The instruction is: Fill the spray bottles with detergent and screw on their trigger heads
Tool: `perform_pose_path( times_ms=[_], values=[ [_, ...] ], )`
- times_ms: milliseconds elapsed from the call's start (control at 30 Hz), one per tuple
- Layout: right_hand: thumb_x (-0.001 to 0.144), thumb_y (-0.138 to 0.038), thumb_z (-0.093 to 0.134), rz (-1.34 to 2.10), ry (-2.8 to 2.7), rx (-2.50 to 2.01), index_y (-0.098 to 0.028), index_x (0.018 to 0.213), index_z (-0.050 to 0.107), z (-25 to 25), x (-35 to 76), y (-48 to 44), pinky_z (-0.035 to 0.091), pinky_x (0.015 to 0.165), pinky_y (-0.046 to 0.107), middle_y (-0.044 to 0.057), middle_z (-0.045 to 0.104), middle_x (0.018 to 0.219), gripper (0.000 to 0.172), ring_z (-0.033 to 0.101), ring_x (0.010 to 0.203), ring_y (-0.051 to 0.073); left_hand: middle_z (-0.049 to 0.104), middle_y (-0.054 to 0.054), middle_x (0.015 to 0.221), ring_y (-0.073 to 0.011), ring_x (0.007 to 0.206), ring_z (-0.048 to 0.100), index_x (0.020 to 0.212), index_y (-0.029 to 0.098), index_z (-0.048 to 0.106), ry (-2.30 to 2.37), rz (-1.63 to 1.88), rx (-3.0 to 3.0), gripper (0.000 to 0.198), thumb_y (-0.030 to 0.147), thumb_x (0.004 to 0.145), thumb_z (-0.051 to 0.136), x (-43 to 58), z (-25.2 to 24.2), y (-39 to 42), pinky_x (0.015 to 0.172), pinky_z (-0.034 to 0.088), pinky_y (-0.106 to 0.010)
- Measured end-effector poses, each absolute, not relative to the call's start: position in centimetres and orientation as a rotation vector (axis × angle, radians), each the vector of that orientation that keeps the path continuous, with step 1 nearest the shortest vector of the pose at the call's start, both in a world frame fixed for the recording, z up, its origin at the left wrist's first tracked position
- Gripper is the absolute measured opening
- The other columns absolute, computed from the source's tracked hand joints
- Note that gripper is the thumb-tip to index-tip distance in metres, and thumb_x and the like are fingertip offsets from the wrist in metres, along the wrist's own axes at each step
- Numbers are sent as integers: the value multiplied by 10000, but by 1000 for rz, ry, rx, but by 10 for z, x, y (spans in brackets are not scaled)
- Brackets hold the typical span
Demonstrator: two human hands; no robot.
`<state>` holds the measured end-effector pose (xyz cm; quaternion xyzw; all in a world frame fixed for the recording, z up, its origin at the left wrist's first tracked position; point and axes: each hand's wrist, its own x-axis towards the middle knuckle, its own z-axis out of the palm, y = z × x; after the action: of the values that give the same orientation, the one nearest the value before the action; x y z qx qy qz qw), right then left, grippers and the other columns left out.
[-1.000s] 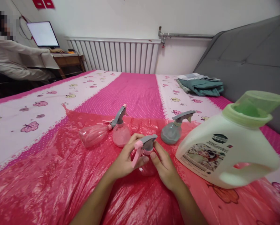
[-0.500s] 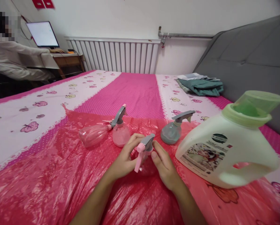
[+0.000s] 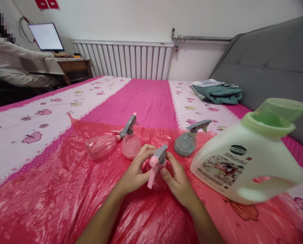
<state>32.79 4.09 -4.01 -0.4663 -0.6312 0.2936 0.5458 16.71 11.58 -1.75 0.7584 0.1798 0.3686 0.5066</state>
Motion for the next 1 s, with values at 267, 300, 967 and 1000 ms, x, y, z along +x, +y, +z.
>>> perform_pose_path(
  times_ms=[267, 300, 967, 1000],
  values=[
    [1039, -494, 486, 760, -1447, -1096, -235, 1271, 471, -40, 328, 40, 400, 989, 231, 23, 529, 1272, 348, 520, 1164, 131, 546, -64, 1140, -228, 1087, 542, 1237, 262, 631, 429, 916, 1857, 316, 290, 923, 647, 167, -13, 115, 966, 453, -361],
    [1041, -491, 484, 764, -1447, -1092, -241, 1266, 475, -40, 328, 40, 399, 982, 221, 14, 535, 1259, 337, 524, 1153, 123, 545, -62, 1137, -226, 1085, 542, 1249, 264, 623, 424, 923, 1872, 327, 285, 923, 648, 167, -12, 115, 973, 447, -361],
    [1046, -585, 359, 726, -1455, -1112, -226, 1162, 610, -35, 327, 40, 516, 858, 273, 52, 589, 980, 453, 571, 913, 169, 521, -73, 1221, -241, 1192, 497, 1225, 258, 606, 405, 915, 1906, 310, 323, 924, 648, 166, -15, 116, 1087, 383, -407],
    [1045, -585, 356, 722, -1455, -1115, -226, 1164, 611, -36, 327, 40, 518, 863, 277, 54, 585, 968, 456, 570, 912, 172, 520, -75, 1223, -244, 1194, 497, 1225, 257, 608, 404, 913, 1903, 313, 325, 922, 650, 166, -15, 116, 1090, 383, -411]
  ],
)
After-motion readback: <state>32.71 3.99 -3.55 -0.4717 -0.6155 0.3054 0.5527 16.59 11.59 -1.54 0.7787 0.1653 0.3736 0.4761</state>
